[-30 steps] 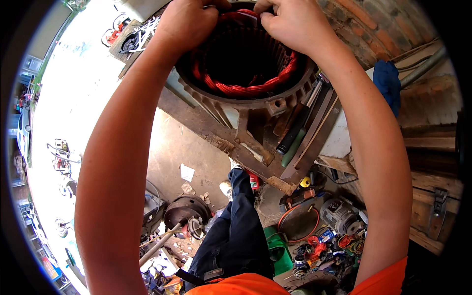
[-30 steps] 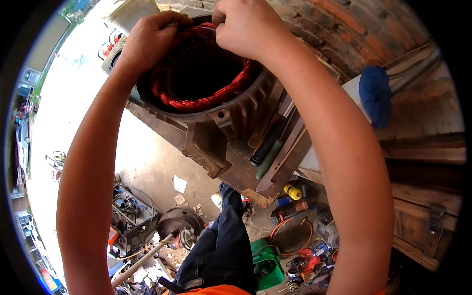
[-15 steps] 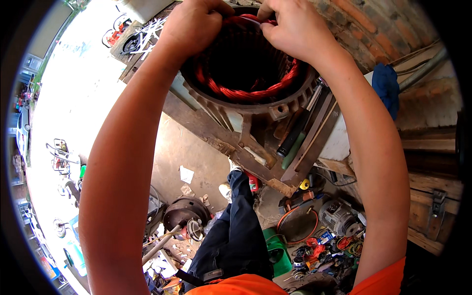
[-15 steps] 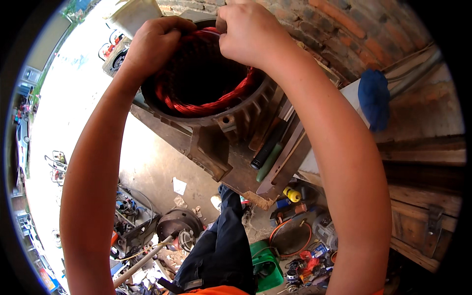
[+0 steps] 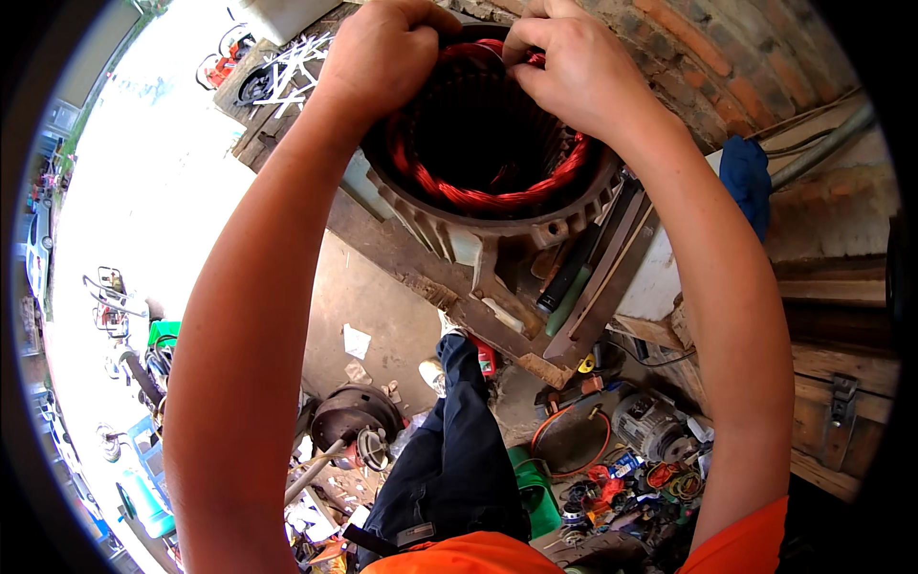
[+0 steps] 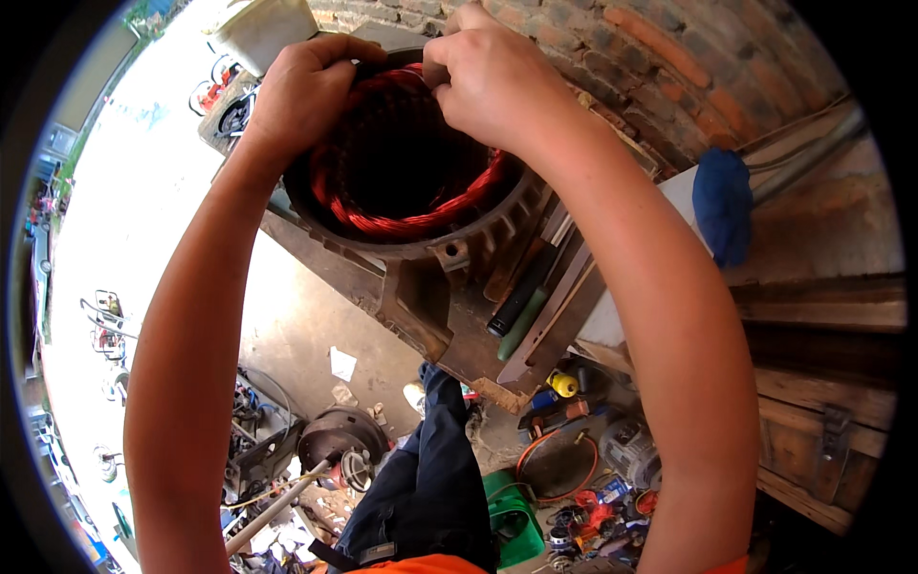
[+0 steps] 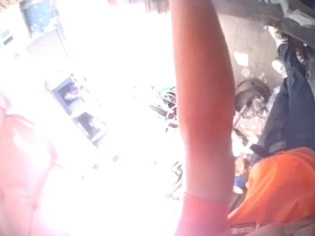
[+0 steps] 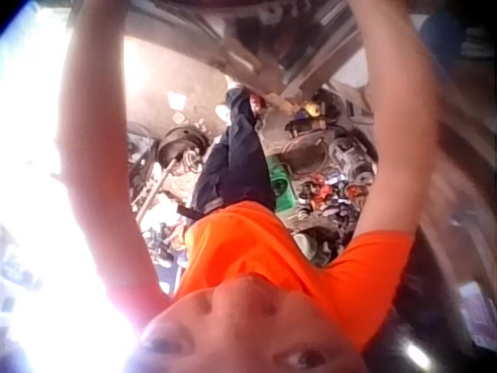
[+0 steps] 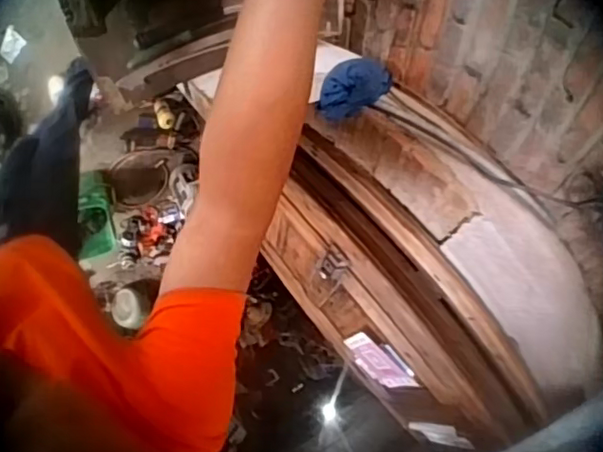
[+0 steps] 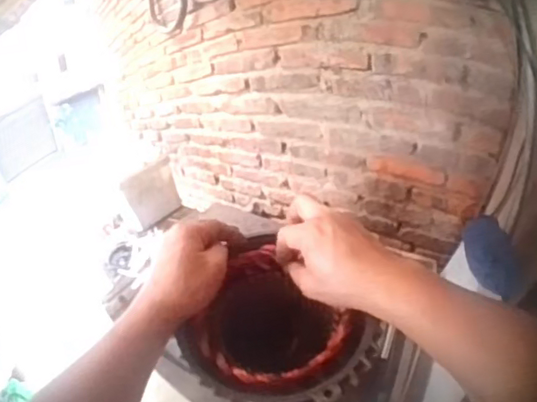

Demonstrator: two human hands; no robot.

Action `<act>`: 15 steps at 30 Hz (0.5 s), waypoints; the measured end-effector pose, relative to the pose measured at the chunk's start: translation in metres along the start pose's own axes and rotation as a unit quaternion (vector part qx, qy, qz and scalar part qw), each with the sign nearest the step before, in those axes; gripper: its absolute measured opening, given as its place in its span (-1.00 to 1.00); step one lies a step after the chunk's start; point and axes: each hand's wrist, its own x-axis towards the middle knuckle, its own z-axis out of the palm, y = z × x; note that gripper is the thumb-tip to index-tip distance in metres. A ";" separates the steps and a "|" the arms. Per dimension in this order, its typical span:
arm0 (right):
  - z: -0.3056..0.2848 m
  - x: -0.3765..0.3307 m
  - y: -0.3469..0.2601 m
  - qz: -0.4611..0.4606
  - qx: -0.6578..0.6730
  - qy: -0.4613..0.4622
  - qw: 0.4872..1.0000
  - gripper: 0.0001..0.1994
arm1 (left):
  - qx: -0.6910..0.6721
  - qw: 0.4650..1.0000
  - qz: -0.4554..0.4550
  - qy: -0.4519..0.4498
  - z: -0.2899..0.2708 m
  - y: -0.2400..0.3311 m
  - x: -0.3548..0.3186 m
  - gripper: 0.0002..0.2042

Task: The person inserts white paper strips into the slots of a motor stator. They then sit on the floor and use a paper cutter to cut a long white tape into smaller pieces. Finally, they return to the stator and continue inserting the cut paper strips into the slots.

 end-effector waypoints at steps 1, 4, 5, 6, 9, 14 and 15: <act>0.001 0.000 -0.001 0.003 0.001 -0.001 1.000 -0.95 | 0.003 1.000 -0.011 -0.001 -0.001 0.001 -0.001 -0.68; -0.001 0.000 -0.002 0.005 0.002 -0.012 1.000 -0.95 | -0.003 1.000 0.006 0.004 0.001 -0.002 0.001 -0.68; -0.002 -0.001 -0.003 0.005 0.002 -0.016 1.000 -0.95 | 0.001 1.000 0.013 0.006 0.002 -0.003 0.001 -0.68; -0.004 -0.001 -0.003 -0.003 -0.007 -0.019 1.000 -0.94 | 0.005 1.000 0.019 0.007 0.003 -0.003 0.002 -0.68; -0.004 0.000 -0.008 -0.018 -0.023 -0.029 0.999 -0.93 | 0.020 1.000 0.009 0.006 0.002 -0.005 0.000 -0.68; -0.007 0.001 -0.010 -0.034 -0.036 -0.048 0.998 -0.93 | 0.006 1.000 0.009 0.013 0.003 -0.007 0.000 -0.68; -0.007 0.001 -0.009 -0.037 -0.036 -0.047 0.998 -0.93 | 0.005 1.000 0.008 0.014 0.003 -0.007 0.001 -0.68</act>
